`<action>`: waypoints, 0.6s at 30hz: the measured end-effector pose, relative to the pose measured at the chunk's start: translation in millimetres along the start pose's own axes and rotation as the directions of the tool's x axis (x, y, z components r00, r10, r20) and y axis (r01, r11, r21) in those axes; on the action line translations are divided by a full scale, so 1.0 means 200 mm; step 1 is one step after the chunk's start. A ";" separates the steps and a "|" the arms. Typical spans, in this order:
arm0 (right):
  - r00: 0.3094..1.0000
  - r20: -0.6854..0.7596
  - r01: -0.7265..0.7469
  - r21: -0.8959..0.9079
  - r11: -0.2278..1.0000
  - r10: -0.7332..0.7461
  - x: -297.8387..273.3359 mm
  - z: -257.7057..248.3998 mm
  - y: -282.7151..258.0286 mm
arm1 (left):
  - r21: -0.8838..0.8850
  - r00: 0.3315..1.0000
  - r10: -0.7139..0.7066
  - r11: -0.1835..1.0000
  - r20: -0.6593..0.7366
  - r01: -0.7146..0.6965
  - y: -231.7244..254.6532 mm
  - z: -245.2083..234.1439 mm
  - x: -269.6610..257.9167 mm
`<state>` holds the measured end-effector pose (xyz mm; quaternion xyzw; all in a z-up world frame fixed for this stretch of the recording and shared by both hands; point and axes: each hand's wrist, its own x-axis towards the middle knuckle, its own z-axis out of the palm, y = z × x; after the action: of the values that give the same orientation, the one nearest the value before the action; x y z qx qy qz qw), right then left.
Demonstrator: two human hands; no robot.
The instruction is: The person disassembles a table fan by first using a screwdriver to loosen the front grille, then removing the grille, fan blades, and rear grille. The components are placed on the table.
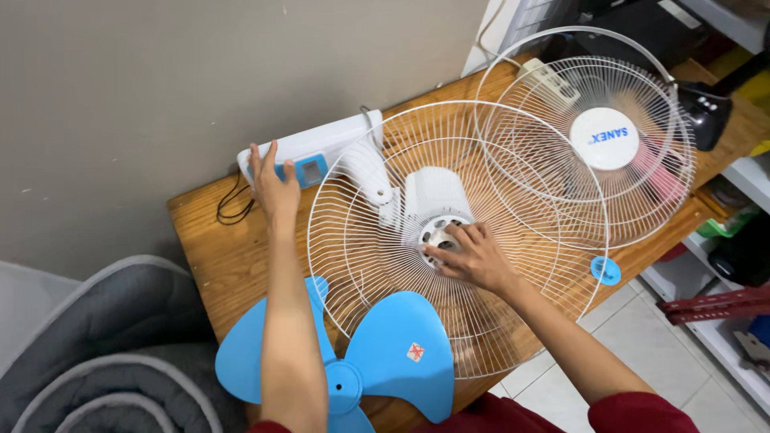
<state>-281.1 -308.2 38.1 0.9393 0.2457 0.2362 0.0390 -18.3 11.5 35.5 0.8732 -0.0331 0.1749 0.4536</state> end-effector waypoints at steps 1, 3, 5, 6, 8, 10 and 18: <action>1.000 -0.001 0.000 0.002 1.000 0.000 0.00 -0.01 0.00 | -0.098 0.998 0.041 0.994 -0.049 -0.046 0.02 -0.02 -0.02; 1.000 0.006 0.003 0.005 1.000 -0.003 0.00 -0.02 0.01 | -0.252 0.996 0.071 0.964 -0.051 -0.081 0.08 -0.08 -0.09; 1.000 0.000 0.006 0.014 1.000 -0.006 0.00 -0.02 0.00 | -0.365 0.997 0.063 0.930 0.051 -0.040 0.23 -0.13 -0.23; 1.000 -0.008 0.007 0.018 1.000 -0.006 0.00 -0.02 0.00 | -0.319 0.998 0.032 0.948 0.059 -0.011 0.31 -0.15 -0.27; 1.000 -0.002 0.008 0.038 0.999 -0.008 0.01 -0.01 0.00 | -0.227 0.997 -0.035 0.973 0.075 0.051 0.41 -0.19 -0.33; 1.000 0.020 0.005 0.065 0.998 -0.006 0.01 -0.01 0.00 | -0.149 0.985 -0.070 0.984 0.161 0.094 0.43 -0.22 -0.36; 0.995 0.079 -0.075 0.161 0.984 0.063 0.03 -0.07 -0.01 | -0.204 0.997 -0.026 0.978 0.068 0.040 0.34 -0.07 -0.43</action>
<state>-284.7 -304.9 52.9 0.9554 0.2299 0.1817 -0.0373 -117.3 -25.9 67.9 0.8273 -0.0512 0.1346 0.5429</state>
